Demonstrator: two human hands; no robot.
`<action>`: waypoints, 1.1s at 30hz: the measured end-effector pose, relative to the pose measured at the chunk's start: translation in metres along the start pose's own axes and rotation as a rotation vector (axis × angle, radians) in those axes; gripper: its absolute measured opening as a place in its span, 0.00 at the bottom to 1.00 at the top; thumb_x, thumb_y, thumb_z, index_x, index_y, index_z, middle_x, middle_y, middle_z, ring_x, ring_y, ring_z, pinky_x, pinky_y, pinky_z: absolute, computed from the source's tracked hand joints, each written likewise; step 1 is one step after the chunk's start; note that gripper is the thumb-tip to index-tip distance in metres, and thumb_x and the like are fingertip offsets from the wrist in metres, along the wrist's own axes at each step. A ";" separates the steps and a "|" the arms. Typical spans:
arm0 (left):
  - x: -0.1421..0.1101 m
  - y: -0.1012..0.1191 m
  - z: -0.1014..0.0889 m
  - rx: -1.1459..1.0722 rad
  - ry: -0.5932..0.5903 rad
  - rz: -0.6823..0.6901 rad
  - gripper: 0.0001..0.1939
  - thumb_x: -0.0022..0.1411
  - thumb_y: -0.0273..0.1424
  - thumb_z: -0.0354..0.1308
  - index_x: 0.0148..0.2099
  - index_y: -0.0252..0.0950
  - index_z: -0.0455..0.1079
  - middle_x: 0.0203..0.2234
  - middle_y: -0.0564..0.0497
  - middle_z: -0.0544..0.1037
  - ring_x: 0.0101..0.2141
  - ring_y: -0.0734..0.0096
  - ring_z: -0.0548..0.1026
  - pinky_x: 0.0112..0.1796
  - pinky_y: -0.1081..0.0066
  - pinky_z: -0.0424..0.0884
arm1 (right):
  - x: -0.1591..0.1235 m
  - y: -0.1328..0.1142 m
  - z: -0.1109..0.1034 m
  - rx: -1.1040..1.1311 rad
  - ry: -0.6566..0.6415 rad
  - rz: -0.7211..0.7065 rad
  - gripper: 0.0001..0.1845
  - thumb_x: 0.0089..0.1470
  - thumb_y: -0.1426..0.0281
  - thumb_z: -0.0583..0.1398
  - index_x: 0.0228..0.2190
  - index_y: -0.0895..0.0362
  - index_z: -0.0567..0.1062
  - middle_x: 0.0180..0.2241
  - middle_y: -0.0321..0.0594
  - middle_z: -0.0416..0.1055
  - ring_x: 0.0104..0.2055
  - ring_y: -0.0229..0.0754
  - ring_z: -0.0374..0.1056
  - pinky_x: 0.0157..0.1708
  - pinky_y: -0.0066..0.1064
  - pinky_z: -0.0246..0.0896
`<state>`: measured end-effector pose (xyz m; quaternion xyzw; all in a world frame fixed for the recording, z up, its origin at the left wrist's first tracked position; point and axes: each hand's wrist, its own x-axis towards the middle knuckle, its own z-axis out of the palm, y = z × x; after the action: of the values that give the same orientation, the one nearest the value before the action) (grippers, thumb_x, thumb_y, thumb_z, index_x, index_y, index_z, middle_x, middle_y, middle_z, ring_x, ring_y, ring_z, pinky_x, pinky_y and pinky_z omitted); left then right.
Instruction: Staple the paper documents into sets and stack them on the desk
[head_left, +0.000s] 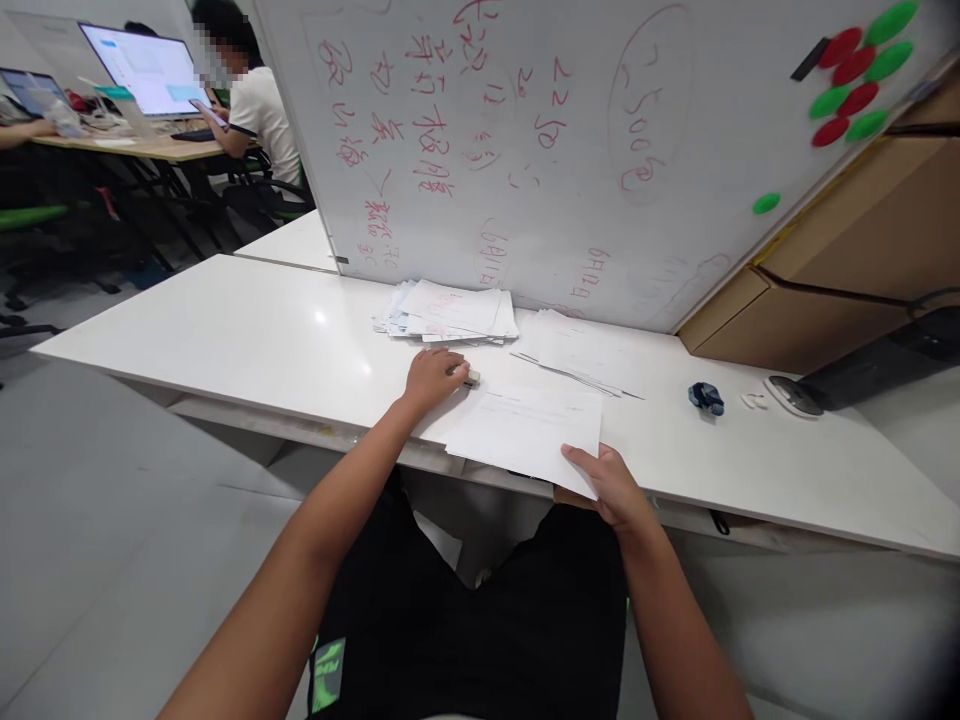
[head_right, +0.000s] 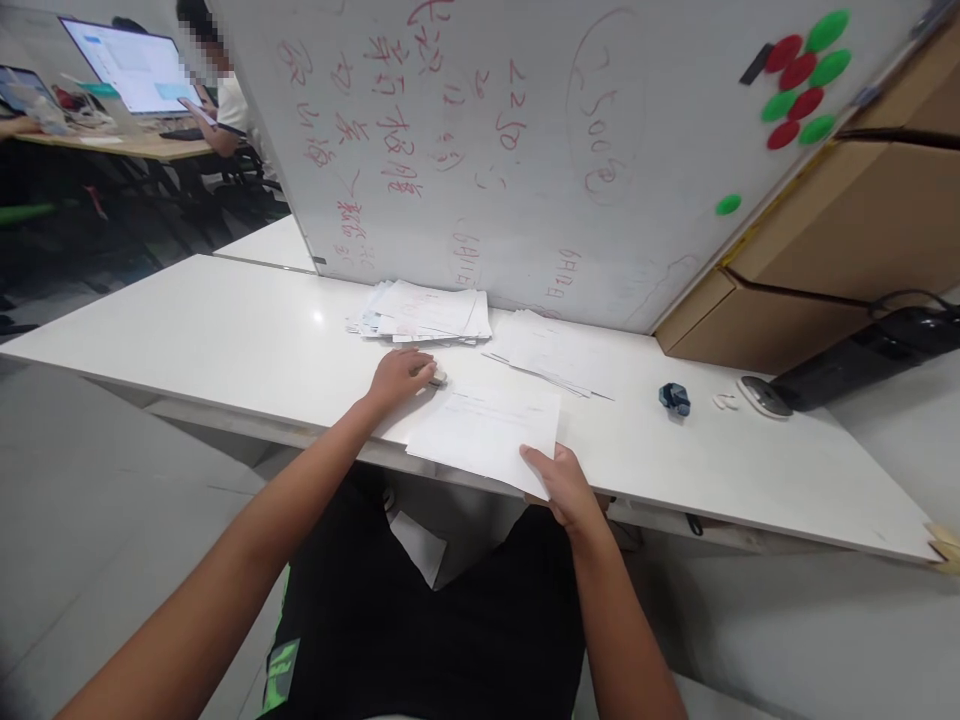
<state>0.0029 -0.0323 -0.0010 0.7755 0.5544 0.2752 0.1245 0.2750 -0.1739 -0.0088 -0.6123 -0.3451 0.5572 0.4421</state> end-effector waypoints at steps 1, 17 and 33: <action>0.000 0.000 -0.001 -0.003 -0.006 0.000 0.16 0.63 0.40 0.48 0.41 0.43 0.77 0.45 0.54 0.78 0.50 0.60 0.70 0.55 0.61 0.60 | -0.001 -0.002 0.001 0.002 0.009 0.003 0.20 0.46 0.63 0.66 0.40 0.61 0.76 0.33 0.46 0.79 0.36 0.50 0.76 0.39 0.41 0.72; 0.005 -0.006 0.000 -0.020 -0.082 -0.035 0.23 0.65 0.44 0.47 0.57 0.39 0.66 0.52 0.48 0.73 0.53 0.57 0.68 0.54 0.61 0.60 | 0.001 0.004 0.002 -0.012 0.056 -0.038 0.17 0.46 0.65 0.66 0.38 0.60 0.78 0.41 0.46 0.78 0.43 0.51 0.74 0.44 0.39 0.69; -0.008 -0.004 0.005 0.031 0.040 0.039 0.22 0.70 0.41 0.38 0.53 0.38 0.68 0.48 0.49 0.75 0.51 0.59 0.67 0.50 0.62 0.62 | -0.022 0.025 -0.008 0.002 0.086 0.003 0.21 0.46 0.62 0.67 0.42 0.58 0.77 0.44 0.46 0.77 0.46 0.53 0.73 0.47 0.42 0.70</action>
<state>0.0009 -0.0375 -0.0094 0.7824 0.5456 0.2844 0.0962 0.2779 -0.2044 -0.0237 -0.6359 -0.3242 0.5314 0.4562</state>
